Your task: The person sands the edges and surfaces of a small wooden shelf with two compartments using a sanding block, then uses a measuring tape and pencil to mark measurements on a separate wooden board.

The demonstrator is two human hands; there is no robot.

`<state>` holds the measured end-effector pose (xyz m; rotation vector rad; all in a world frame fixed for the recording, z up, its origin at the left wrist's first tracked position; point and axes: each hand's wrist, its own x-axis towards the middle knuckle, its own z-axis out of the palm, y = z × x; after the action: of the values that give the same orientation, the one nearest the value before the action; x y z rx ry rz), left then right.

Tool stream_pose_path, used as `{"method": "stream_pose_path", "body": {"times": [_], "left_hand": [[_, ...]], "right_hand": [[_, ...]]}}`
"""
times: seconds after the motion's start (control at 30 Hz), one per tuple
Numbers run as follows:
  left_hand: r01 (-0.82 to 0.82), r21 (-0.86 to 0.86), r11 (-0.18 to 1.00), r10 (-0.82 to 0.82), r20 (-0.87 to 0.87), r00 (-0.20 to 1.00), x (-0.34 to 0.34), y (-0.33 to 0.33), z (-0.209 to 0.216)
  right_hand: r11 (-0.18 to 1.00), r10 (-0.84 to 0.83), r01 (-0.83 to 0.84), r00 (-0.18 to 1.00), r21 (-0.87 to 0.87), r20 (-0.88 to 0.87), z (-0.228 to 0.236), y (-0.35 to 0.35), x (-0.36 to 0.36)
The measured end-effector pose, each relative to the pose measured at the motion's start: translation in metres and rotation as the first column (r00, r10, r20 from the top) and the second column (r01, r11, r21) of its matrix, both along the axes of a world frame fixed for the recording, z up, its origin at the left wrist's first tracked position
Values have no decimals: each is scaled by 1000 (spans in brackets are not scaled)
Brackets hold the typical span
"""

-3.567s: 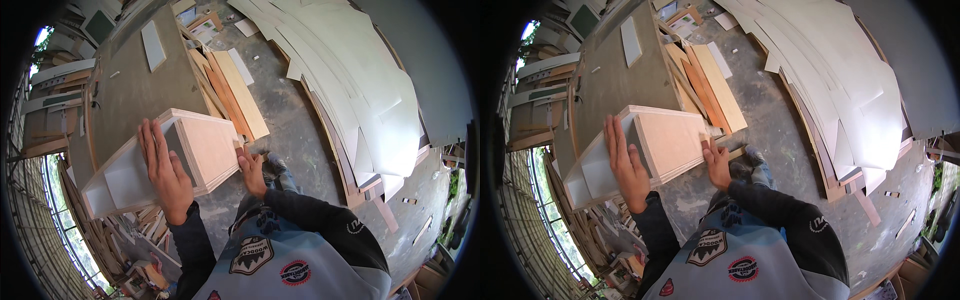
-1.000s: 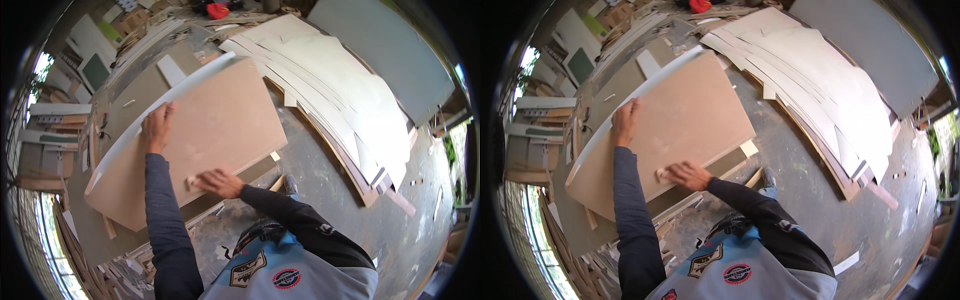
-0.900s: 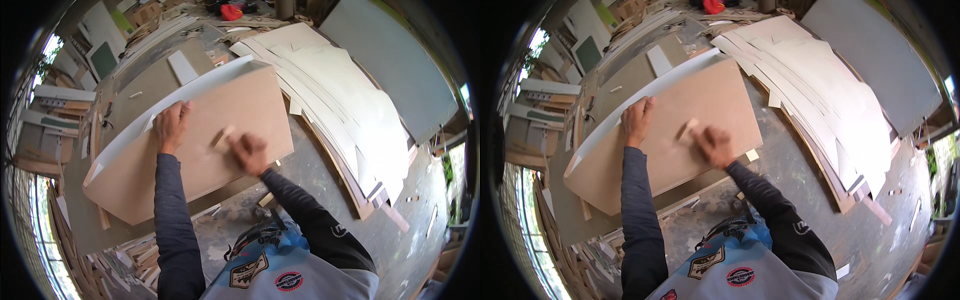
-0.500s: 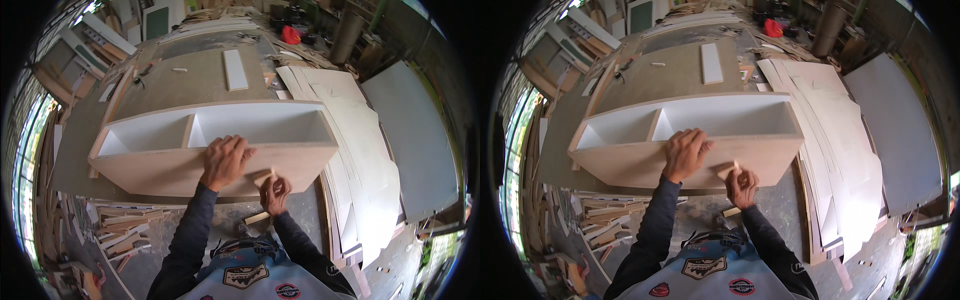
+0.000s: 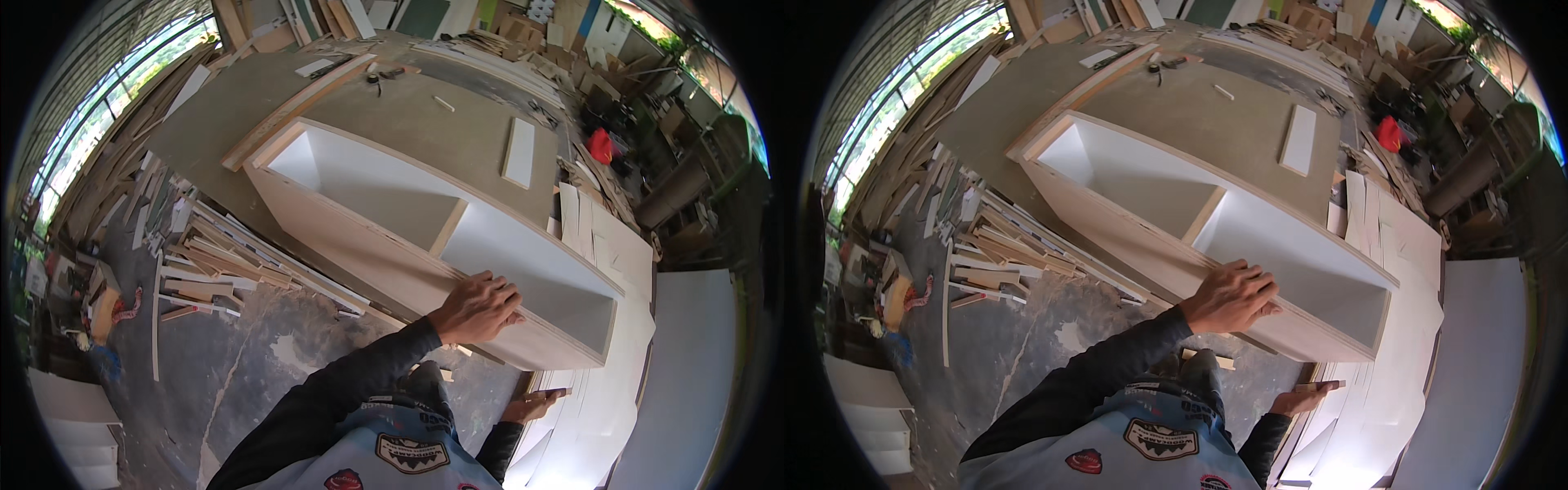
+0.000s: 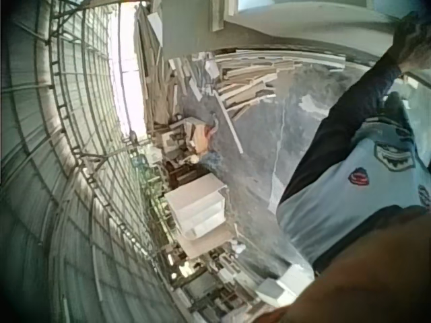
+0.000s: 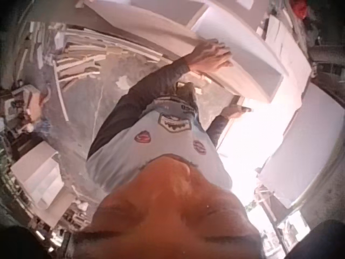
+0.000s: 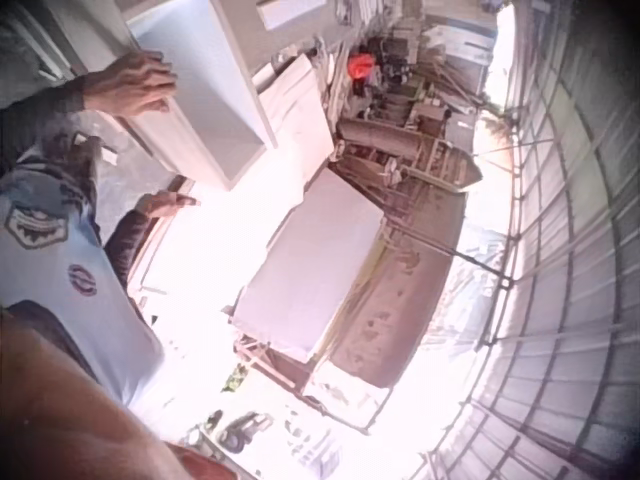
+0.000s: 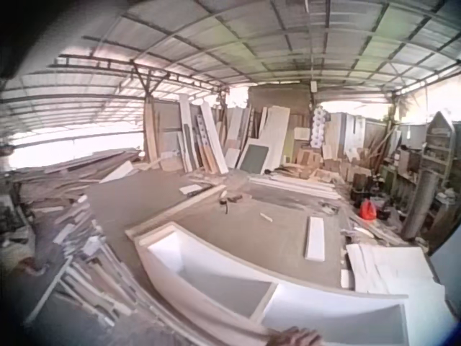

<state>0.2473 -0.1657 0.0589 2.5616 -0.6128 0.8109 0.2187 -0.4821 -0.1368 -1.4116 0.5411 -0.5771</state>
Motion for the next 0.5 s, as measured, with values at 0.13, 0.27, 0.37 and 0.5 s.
{"method": "stream_pose_path", "body": {"times": [0.13, 0.27, 0.37, 0.5], "left_hand": [[63, -105, 992, -67, -41, 997, -6, 5, 1], [121, -425, 897, -88, 96, 991, -20, 51, 21], [-105, -589, 802, 259, 183, 948, -17, 123, 40], [-530, -637, 560, 735, 85, 673, 4, 270, 21]], "right_hand": [[991, -43, 22, 986, 133, 158, 26, -6, 34], [994, -110, 108, 923, 25, 368, 54, -15, 58], [964, -167, 228, 918, -135, 359, 85, -31, 64], [936, -81, 128, 985, -329, 153, 156, -4, 60]]}}
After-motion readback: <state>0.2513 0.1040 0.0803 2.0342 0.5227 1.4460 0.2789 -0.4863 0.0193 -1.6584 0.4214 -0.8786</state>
